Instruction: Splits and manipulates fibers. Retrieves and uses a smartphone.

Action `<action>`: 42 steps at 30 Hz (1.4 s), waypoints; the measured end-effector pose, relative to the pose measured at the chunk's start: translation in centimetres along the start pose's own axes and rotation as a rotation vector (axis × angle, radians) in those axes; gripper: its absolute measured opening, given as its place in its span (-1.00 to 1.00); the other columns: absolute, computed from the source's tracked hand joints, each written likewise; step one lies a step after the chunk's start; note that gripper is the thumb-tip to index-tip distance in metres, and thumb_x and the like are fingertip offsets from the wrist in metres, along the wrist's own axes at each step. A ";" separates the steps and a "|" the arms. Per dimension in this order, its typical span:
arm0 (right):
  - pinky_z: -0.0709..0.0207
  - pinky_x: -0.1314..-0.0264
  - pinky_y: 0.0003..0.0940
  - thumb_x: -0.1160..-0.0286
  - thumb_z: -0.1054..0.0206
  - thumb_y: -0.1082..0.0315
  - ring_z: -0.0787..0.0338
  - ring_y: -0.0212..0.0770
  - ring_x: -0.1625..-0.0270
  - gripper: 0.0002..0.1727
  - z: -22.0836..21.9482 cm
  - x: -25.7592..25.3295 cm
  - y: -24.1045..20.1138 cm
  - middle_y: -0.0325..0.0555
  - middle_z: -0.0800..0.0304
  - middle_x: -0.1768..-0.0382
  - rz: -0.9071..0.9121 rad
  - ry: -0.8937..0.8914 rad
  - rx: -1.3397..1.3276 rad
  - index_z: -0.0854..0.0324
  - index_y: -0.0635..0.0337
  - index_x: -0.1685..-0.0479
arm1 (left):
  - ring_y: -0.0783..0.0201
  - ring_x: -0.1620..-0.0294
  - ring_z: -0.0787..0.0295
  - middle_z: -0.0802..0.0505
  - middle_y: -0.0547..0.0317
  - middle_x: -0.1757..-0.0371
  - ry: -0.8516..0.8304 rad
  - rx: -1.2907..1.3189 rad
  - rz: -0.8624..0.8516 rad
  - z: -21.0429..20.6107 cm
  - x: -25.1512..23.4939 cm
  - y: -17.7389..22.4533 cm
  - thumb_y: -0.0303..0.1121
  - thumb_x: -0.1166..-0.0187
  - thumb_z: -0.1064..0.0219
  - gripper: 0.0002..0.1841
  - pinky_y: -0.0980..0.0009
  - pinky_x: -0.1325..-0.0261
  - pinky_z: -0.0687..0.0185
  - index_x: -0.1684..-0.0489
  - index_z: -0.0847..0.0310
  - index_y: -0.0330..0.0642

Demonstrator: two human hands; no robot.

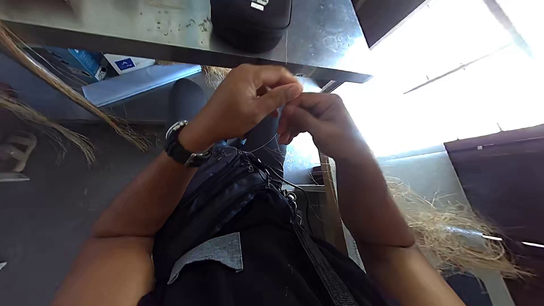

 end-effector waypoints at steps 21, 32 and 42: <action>-0.79 0.23 -0.10 -0.72 -0.31 0.21 -0.82 -0.20 0.40 -0.77 0.2 -0.8 9.3 -0.08 -0.84 0.27 -0.257 -0.129 0.357 -0.76 0.19 0.05 | 0.46 0.79 -0.33 -0.65 0.21 0.49 0.286 0.349 0.321 -1.5 3.1 -4.8 -0.25 -0.88 -0.01 -0.74 0.61 0.76 -0.33 0.13 -0.60 -0.06; -0.82 0.10 -0.38 -0.59 -0.35 0.48 -0.85 -0.34 0.26 -0.88 0.5 -0.9 12.1 -0.10 -0.88 0.19 0.164 0.099 0.287 -0.81 0.26 0.10 | 0.36 0.55 -0.55 -0.70 0.25 0.49 -0.043 -0.321 0.486 -2.8 3.9 -8.0 -0.25 -0.75 -0.24 -0.79 0.38 0.46 -0.47 0.22 -0.75 -0.06; -0.83 0.24 -0.38 -0.64 -0.36 0.47 -0.86 -0.34 0.41 -0.89 -1.1 -0.1 12.5 -0.11 -0.88 0.36 -0.241 -0.114 -0.011 -0.79 0.30 0.10 | 0.33 0.72 -0.39 -0.61 0.22 0.61 0.034 -0.430 0.474 -3.5 7.0 -6.6 -0.29 -0.76 -0.26 -0.81 0.40 0.64 -0.28 0.27 -0.69 -0.09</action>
Point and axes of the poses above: each hand's wrist, its own x-axis away from the middle knuckle, its own z-axis out of the back of the hand, y = z × x, the point moved 1 cm from there along -x, towards the middle knuckle
